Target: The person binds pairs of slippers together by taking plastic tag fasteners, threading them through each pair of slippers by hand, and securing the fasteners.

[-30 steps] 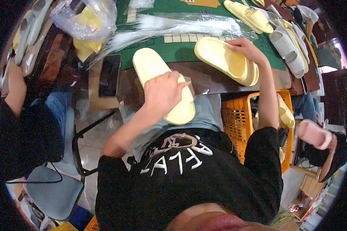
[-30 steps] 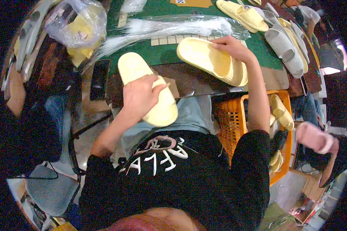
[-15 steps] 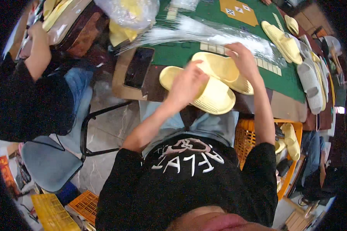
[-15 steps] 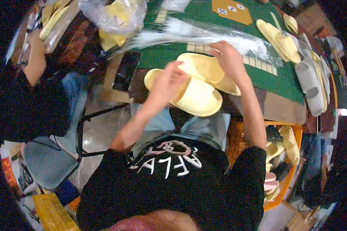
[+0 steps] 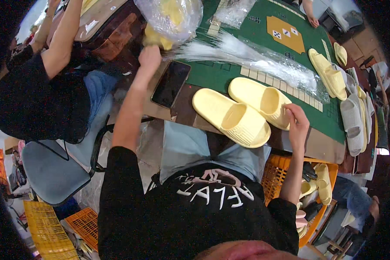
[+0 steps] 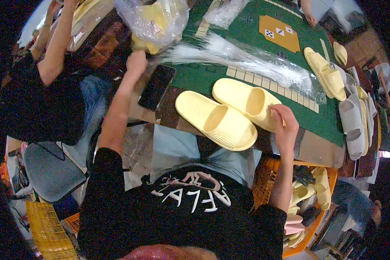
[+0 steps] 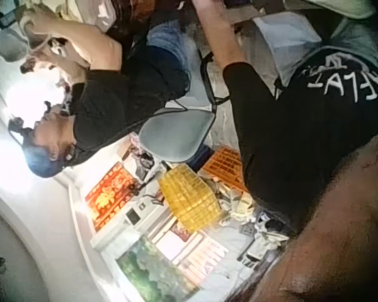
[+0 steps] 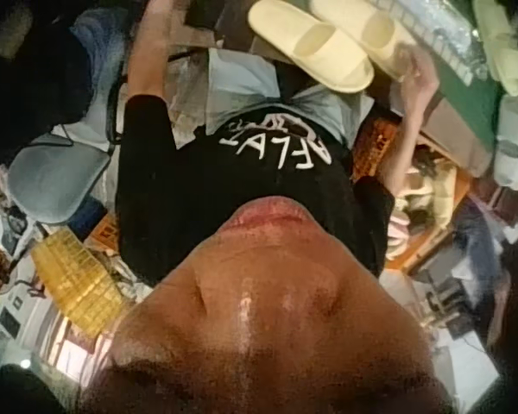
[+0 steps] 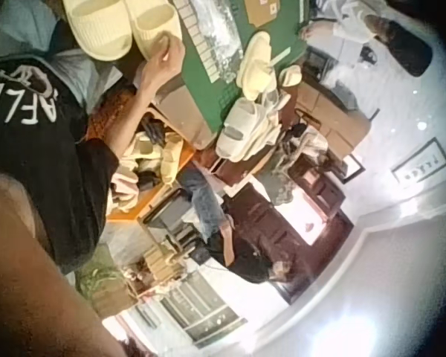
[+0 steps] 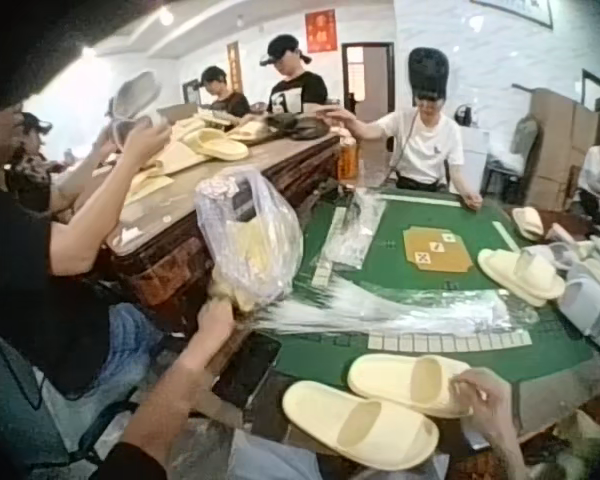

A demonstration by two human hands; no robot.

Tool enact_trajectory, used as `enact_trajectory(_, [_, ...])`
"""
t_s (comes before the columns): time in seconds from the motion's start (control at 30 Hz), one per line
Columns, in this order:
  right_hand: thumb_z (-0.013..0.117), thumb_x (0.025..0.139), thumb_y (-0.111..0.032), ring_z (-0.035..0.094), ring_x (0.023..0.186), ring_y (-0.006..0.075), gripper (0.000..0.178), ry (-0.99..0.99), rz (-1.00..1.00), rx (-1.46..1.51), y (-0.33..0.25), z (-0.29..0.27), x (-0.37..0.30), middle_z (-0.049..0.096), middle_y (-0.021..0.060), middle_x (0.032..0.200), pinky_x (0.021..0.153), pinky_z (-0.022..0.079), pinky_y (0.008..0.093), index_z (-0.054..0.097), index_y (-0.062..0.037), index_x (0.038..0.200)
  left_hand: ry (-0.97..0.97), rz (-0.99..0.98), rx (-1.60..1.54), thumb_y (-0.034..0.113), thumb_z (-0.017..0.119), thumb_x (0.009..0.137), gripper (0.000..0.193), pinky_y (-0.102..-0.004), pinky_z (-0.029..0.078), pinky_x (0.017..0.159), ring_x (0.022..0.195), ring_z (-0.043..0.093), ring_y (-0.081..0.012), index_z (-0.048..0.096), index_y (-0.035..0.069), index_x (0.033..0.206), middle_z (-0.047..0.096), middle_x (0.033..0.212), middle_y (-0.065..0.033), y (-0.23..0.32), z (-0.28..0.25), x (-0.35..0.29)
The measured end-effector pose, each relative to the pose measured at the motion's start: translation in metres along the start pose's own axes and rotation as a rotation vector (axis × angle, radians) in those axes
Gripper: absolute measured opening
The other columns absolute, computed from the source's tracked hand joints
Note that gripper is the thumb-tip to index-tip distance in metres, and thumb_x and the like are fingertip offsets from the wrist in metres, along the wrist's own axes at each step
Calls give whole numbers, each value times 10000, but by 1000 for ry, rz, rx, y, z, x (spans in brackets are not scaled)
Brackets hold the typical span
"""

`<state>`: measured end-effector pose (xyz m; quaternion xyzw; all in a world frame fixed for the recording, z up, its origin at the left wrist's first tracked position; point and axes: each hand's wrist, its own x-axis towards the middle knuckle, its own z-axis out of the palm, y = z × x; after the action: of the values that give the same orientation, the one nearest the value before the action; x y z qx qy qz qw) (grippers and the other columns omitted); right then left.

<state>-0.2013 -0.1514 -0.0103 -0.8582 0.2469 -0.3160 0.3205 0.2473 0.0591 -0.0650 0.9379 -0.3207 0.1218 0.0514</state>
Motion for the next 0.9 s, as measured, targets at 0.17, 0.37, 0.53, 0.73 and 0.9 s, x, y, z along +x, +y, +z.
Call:
enact_trajectory(0.17, [524, 845, 23, 563, 899, 156, 121, 25, -35, 7, 5, 7, 1, 608, 73, 933, 805, 427, 252, 603, 24, 936, 9, -44, -205, 186, 517, 831, 261, -482, 460, 799, 931, 572, -409, 560, 33, 1038, 600, 984, -235, -25, 8, 62])
enact_trajectory(0.37, [525, 844, 29, 557, 924, 166, 124, 64, -12, 50, 11, 12, -5, 600, 77, 957, 831, 421, 256, 598, 22, 944, -139, 9, -151, 192, 514, 837, 334, -466, 450, 848, 1018, 541, -393, 524, -34, 1082, 576, 1068, -234, -20, 27, 67])
enact_trajectory(0.53, [552, 831, 22, 580, 900, 193, 108, 128, -38, 44, 8, 19, -8, 616, 91, 944, 820, 438, 273, 608, 16, 924, -404, -32, -92, 299, 555, 857, 377, -459, 449, 846, 1044, 524, -393, 543, -25, 1050, 565, 1088, -235, -38, 23, 48])
enact_trajectory(0.73, [559, 831, 16, 582, 901, 196, 109, 211, -8, 20, 13, 24, -12, 617, 91, 943, 818, 442, 277, 613, 10, 926, -336, 81, 58, 271, 502, 889, 285, -482, 475, 743, 881, 588, -400, 618, 11, 891, 615, 928, -227, -20, -6, 8])
enact_trajectory(0.9, [560, 835, 8, 582, 917, 208, 111, 216, -39, 13, 10, 28, -12, 618, 96, 949, 830, 444, 291, 614, 7, 931, -290, 107, -89, 338, 520, 870, 349, -444, 490, 663, 756, 616, -369, 645, 15, 823, 634, 765, -192, -24, -34, -11])
